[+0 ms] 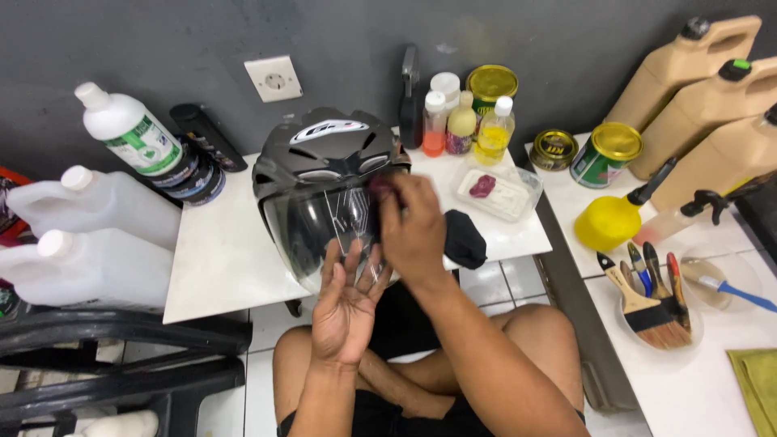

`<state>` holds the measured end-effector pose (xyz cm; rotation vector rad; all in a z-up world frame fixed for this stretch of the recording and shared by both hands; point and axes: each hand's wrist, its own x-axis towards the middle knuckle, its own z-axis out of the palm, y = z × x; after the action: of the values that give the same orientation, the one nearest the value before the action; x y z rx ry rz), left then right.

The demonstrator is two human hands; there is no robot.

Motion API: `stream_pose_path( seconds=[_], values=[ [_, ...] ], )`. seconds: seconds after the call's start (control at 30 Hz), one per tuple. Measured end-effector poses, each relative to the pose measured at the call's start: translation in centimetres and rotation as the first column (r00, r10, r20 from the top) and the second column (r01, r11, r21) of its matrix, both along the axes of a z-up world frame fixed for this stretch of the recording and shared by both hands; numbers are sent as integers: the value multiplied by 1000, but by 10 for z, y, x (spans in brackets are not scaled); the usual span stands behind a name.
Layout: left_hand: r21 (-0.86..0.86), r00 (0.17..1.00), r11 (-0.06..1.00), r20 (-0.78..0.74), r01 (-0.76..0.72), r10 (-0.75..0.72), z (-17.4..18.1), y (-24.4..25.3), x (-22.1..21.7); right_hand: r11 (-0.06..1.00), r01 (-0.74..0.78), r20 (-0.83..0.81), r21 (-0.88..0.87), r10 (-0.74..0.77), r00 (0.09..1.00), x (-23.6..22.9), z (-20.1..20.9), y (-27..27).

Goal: The person wipes the exterior of a motorcycle helmet with a black cloth, then applies a purple compound to the visor using a small applicator, sprays the visor with a yellow spray bottle, and continues rubbing the compound into the visor. The person also wipes the helmet's interior padding and chin strap.

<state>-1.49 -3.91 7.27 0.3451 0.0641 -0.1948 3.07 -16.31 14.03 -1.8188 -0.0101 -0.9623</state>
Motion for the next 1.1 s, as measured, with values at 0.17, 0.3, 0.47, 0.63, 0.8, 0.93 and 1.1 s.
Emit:
stream_pose_path(
  seconds=[0.17,0.3,0.47,0.63,0.8,0.93,1.1],
  values=[
    [29,998,999,58,37,-38,10,-6,10,928,-164,175,-336,233,957,8,-10,26],
    [23,998,999,37,44,-45,-1,-5,6,993,11,75,-114,-3,997,12,9,20],
    [-4,996,997,57,74,-74,-20,3,10,965,-183,75,-188,200,977,16,-1,19],
    [-22,996,998,64,62,-61,-3,2,8,974,-158,-24,-161,156,988,-1,0,8],
    [-53,997,997,54,58,-55,3,0,3,990,-133,-136,51,139,981,8,-5,-4],
    [-40,999,998,-7,53,-54,-28,9,14,977,-185,-16,-110,185,983,-9,1,9],
    [58,981,998,-195,12,-1,16,6,2,922,-387,-6,-12,387,922,-3,-15,2]
  ],
)
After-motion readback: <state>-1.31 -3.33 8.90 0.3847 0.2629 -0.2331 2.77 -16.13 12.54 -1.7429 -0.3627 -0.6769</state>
